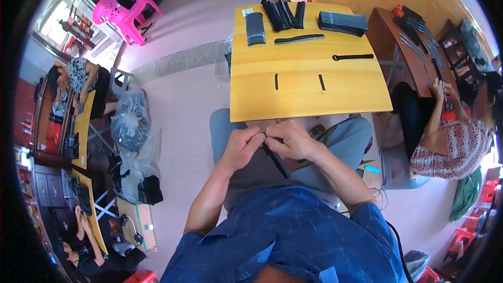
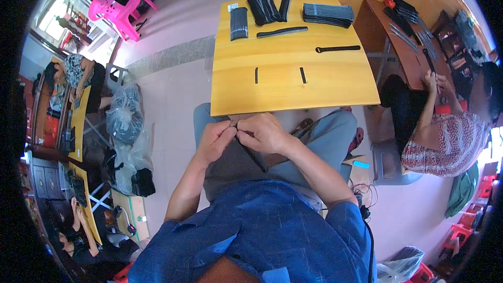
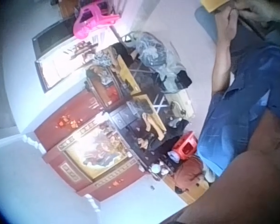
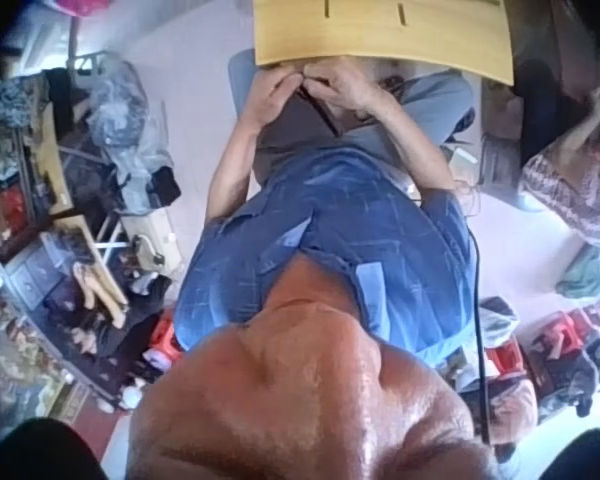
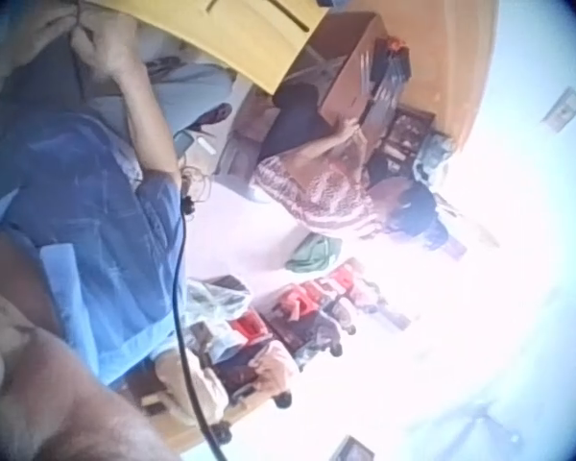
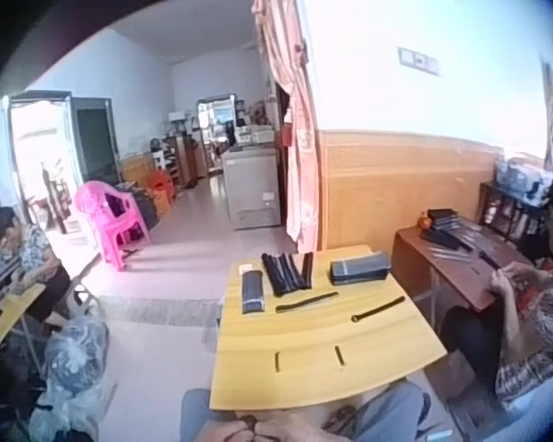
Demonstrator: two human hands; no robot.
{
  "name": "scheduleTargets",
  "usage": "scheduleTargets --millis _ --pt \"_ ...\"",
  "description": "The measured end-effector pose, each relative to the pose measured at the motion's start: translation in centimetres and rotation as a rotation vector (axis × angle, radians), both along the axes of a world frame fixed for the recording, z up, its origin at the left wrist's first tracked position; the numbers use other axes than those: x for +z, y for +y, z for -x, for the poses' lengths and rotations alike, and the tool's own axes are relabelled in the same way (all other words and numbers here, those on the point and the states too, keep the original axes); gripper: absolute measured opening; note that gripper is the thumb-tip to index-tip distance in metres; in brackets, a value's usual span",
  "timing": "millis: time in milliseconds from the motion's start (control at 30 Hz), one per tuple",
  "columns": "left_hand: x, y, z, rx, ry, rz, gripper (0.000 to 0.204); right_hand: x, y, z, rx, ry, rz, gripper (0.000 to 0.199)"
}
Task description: Assembling plastic fasteners or clips onto black fabric straps.
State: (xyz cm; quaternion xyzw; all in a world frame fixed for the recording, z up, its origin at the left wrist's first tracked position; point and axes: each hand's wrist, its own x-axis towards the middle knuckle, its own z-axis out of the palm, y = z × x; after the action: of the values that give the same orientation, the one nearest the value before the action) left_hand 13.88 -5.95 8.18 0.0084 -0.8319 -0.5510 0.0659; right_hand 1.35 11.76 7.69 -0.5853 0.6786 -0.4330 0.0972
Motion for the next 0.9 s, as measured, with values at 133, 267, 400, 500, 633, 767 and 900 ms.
scheduleTargets --millis 133,267,400,500,633,767,900 --pt "-2.3 1.4 0.1 0.195 -0.009 -0.324 0.032 -2.4 -0.5 -1.5 -0.202 -0.148 0.140 0.021" --pt "-4.9 1.9 0.5 0.322 0.097 -0.199 0.029 -4.4 -1.2 -2.2 -0.549 -0.433 0.393 0.019" --pt "-4.9 0.1 -1.1 0.684 0.153 -0.776 0.024 -3.7 4.5 5.2 -1.067 -0.477 0.531 0.023" --pt "-4.2 -1.4 -1.8 0.751 0.215 -0.857 0.026 -1.8 8.7 9.4 -1.136 -0.647 0.777 0.025" --pt "-1.0 0.1 -0.6 0.746 0.323 -0.799 0.030 0.0 9.3 11.2 -1.049 -0.662 0.856 0.026" --pt "-2.4 -6.7 -1.9 0.883 0.396 -1.049 0.032 -0.5 14.0 16.5 -1.302 -0.564 0.957 0.028" --pt "-2.0 -10.3 -4.7 0.969 0.386 -0.907 0.034 -2.9 17.5 20.0 -1.234 -0.568 0.797 0.029"
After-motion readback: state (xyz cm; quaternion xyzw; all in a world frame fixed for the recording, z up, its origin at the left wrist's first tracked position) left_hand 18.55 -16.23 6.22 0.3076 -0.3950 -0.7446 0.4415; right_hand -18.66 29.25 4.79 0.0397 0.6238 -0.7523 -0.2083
